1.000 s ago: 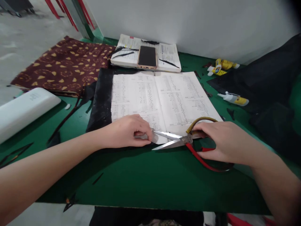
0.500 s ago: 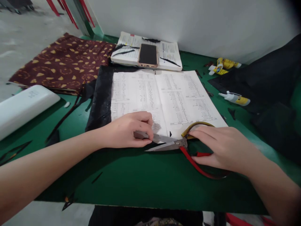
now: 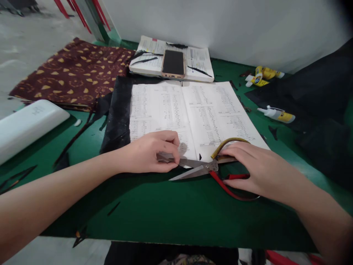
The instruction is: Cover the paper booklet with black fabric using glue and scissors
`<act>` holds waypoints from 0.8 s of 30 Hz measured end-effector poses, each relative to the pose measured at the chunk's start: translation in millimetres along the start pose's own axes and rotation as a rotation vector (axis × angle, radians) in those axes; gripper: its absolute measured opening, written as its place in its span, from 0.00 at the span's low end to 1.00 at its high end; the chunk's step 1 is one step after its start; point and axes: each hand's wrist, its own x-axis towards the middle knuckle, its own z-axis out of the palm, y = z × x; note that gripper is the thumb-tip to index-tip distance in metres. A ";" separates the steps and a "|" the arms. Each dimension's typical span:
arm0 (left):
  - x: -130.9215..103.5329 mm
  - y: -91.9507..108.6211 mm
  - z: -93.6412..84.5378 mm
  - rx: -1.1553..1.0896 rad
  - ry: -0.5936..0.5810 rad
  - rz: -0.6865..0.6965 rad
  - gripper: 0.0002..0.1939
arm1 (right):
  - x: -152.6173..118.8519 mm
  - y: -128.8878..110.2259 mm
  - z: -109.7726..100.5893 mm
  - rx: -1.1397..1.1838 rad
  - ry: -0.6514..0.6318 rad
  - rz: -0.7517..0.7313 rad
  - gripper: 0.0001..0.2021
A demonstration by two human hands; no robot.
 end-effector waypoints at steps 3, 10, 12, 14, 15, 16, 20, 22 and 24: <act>0.6 1.2 -0.6 -0.021 0.000 -0.003 0.05 | -1.1 -2.7 -0.7 -0.061 0.048 -0.038 0.19; 2.9 3.7 -1.1 -0.039 0.009 0.006 0.06 | -1.9 -9.4 0.3 -0.173 0.144 -0.127 0.19; 2.6 3.2 -1.3 -0.047 0.007 0.003 0.06 | -1.6 -10.4 0.4 -0.186 0.153 -0.129 0.19; 2.3 2.5 -1.6 -0.050 0.005 -0.006 0.05 | -1.2 -11.0 0.1 -0.184 0.159 -0.129 0.19; 2.3 2.2 -1.7 -0.051 0.003 -0.009 0.05 | -0.9 -11.3 -0.1 -0.175 0.160 -0.128 0.19; 2.4 1.9 -1.8 -0.050 0.000 -0.012 0.05 | -0.6 -11.7 -0.4 -0.164 0.158 -0.127 0.18; 3.1 1.0 -1.3 -0.044 -0.002 -0.009 0.05 | 0.5 -14.0 -0.2 -0.139 0.152 -0.127 0.17; 3.0 0.5 -0.8 -0.040 0.009 0.006 0.05 | 0.9 -15.6 1.1 -0.140 0.162 -0.129 0.16; 2.6 -0.2 -0.2 -0.040 0.011 0.020 0.05 | 1.3 -17.1 2.7 -0.142 0.176 -0.131 0.15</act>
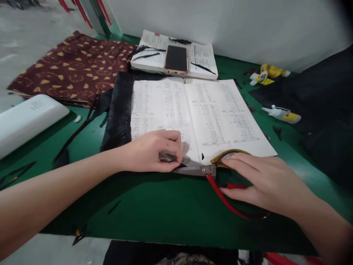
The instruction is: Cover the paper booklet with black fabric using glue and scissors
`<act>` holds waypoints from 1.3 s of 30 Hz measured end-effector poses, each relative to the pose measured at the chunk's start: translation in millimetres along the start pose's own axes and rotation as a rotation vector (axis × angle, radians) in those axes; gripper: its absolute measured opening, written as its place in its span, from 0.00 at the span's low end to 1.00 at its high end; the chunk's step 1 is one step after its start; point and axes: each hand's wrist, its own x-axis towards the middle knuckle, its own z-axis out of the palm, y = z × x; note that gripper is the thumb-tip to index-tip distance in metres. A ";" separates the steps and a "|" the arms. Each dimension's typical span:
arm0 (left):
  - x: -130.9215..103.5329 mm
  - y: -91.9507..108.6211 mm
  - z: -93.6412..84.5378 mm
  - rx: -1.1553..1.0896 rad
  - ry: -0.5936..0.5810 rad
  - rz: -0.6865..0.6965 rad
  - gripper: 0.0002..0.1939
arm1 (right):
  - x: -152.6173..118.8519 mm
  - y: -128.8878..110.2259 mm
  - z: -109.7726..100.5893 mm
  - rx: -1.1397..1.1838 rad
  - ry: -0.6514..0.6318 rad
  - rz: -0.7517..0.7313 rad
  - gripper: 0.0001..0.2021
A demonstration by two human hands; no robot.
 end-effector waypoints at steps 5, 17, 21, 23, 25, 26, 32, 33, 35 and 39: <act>-0.3 -1.2 0.3 -0.002 -0.003 0.002 0.05 | -0.1 -1.5 1.0 -0.004 0.006 -0.008 0.15; 0.0 -1.5 0.5 -0.026 -0.001 -0.024 0.05 | -1.6 0.1 -0.3 0.032 -0.005 -0.005 0.15; 0.4 -1.5 0.3 -0.018 -0.005 -0.027 0.05 | -1.7 0.8 -0.7 0.035 -0.008 -0.014 0.15; -0.1 -1.2 0.1 -0.015 -0.012 -0.025 0.05 | -1.9 0.9 -1.1 0.036 -0.010 -0.014 0.15; -0.6 -1.0 -0.1 -0.009 -0.017 -0.028 0.05 | -2.0 0.9 -1.2 0.038 -0.016 -0.011 0.16; -0.7 -1.0 -0.1 -0.006 -0.017 -0.030 0.05 | -2.0 0.9 -1.3 0.041 -0.017 -0.010 0.16; 1.2 -0.2 0.5 -0.018 -0.021 -0.030 0.05 | -2.6 1.1 -1.3 0.060 -0.024 -0.010 0.15; 1.2 0.1 0.5 -0.019 -0.021 -0.030 0.05 | -2.8 1.1 -1.3 0.062 -0.027 -0.010 0.15; 0.9 0.6 0.3 -0.015 -0.015 -0.032 0.05 | -3.2 1.0 -1.3 0.061 -0.031 -0.008 0.15; 0.2 -0.4 0.0 -0.011 -0.010 -0.038 0.06 | -3.8 1.0 -1.0 0.049 -0.029 -0.014 0.15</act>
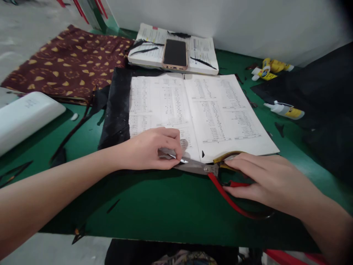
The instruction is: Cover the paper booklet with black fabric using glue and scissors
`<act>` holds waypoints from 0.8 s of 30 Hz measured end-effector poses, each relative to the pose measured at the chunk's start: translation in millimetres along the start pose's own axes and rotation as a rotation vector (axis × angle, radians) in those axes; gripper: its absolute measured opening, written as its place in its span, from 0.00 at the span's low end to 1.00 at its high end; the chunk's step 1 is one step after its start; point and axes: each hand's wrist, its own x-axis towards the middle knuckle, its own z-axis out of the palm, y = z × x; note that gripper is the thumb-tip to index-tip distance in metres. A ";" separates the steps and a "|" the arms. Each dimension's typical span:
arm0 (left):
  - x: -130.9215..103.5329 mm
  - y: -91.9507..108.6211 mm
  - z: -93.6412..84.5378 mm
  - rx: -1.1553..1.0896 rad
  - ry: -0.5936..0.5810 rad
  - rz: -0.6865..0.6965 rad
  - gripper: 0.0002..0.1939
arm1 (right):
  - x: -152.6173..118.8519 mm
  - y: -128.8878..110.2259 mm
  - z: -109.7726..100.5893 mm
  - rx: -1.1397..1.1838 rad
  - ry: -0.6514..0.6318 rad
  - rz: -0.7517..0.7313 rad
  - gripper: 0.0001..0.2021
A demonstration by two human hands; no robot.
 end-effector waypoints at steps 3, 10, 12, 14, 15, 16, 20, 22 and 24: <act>0.1 -1.1 0.2 -0.011 -0.002 0.002 0.05 | -0.3 0.2 0.1 0.002 0.004 -0.013 0.16; 0.4 0.4 -0.6 -0.023 -0.013 -0.010 0.05 | -2.4 0.5 -0.3 0.020 -0.016 0.002 0.14; 0.7 0.7 -0.9 -0.023 -0.013 -0.013 0.05 | -3.1 0.8 -0.6 0.036 -0.031 0.024 0.13; 0.9 0.8 -1.0 -0.017 -0.018 -0.017 0.05 | -3.2 1.0 -1.4 0.072 -0.055 0.061 0.11; 1.0 0.7 -0.9 -0.013 -0.023 -0.020 0.05 | -2.9 0.9 -1.9 0.099 -0.070 0.086 0.11; 1.0 0.5 -0.7 -0.009 -0.026 -0.023 0.06 | -2.5 0.7 -2.4 0.128 -0.088 0.115 0.11; 0.8 -1.1 0.2 0.002 -0.026 -0.017 0.05 | -0.2 -1.0 -3.9 0.209 -0.128 0.245 0.14; 0.7 -1.7 0.4 0.000 -0.020 -0.014 0.05 | 0.4 -1.7 -3.8 0.226 -0.124 0.285 0.15; 0.8 -1.6 0.2 -0.009 -0.016 -0.016 0.05 | 0.5 -1.9 -3.4 0.226 -0.101 0.287 0.15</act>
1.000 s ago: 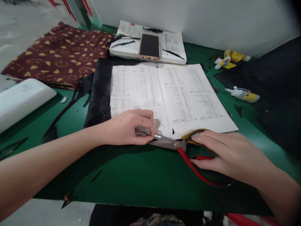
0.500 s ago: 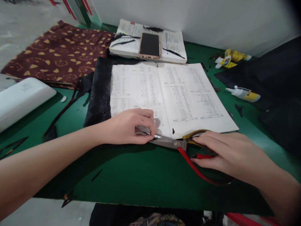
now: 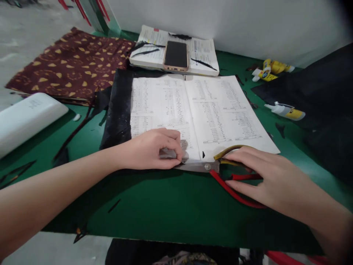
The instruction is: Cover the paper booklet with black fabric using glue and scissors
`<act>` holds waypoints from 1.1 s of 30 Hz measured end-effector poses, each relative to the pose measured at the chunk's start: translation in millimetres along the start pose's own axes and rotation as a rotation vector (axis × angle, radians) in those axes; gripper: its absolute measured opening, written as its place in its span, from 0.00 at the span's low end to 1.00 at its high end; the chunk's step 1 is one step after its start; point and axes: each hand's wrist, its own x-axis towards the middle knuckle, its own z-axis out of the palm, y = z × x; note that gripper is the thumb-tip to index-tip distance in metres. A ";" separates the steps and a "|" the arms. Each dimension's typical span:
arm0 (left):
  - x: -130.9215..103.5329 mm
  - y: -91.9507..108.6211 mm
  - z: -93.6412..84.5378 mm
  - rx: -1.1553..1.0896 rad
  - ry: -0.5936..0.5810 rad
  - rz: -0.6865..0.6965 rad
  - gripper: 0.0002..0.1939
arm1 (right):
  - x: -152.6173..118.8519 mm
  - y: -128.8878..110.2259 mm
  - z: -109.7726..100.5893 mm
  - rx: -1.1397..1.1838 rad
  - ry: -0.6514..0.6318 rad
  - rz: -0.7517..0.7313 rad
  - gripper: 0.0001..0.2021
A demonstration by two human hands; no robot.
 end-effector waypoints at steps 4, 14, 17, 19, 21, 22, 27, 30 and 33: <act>0.1 1.0 -1.3 -0.002 -0.005 -0.003 0.05 | -0.5 0.5 1.0 -0.064 0.049 -0.060 0.14; -0.3 0.7 -1.7 -0.005 -0.031 -0.035 0.05 | -2.7 -1.0 0.2 -0.128 0.072 -0.113 0.11; 0.2 0.3 -2.1 0.004 -0.038 -0.042 0.05 | -2.6 -1.0 0.2 -0.125 0.046 -0.080 0.12; 0.3 -0.4 -2.4 0.013 -0.057 -0.052 0.06 | -2.0 -1.3 0.5 -0.117 0.025 -0.042 0.12; 0.3 -1.2 -2.5 0.022 -0.079 -0.059 0.06 | -1.2 -1.6 1.1 -0.094 0.014 0.001 0.14; 0.4 -1.6 -2.6 0.024 -0.086 -0.063 0.06 | -0.8 -1.7 1.5 -0.083 0.011 0.015 0.14; 1.4 -0.8 -3.6 0.020 -0.114 -0.085 0.07 | -0.5 -0.5 3.9 -0.089 0.048 -0.015 0.15; 1.9 0.6 -5.0 0.021 -0.129 -0.100 0.07 | -1.0 0.3 5.3 -0.113 0.084 -0.047 0.14; 2.2 0.9 -5.9 0.017 -0.140 -0.100 0.07 | -1.2 0.5 6.0 -0.131 0.107 -0.066 0.14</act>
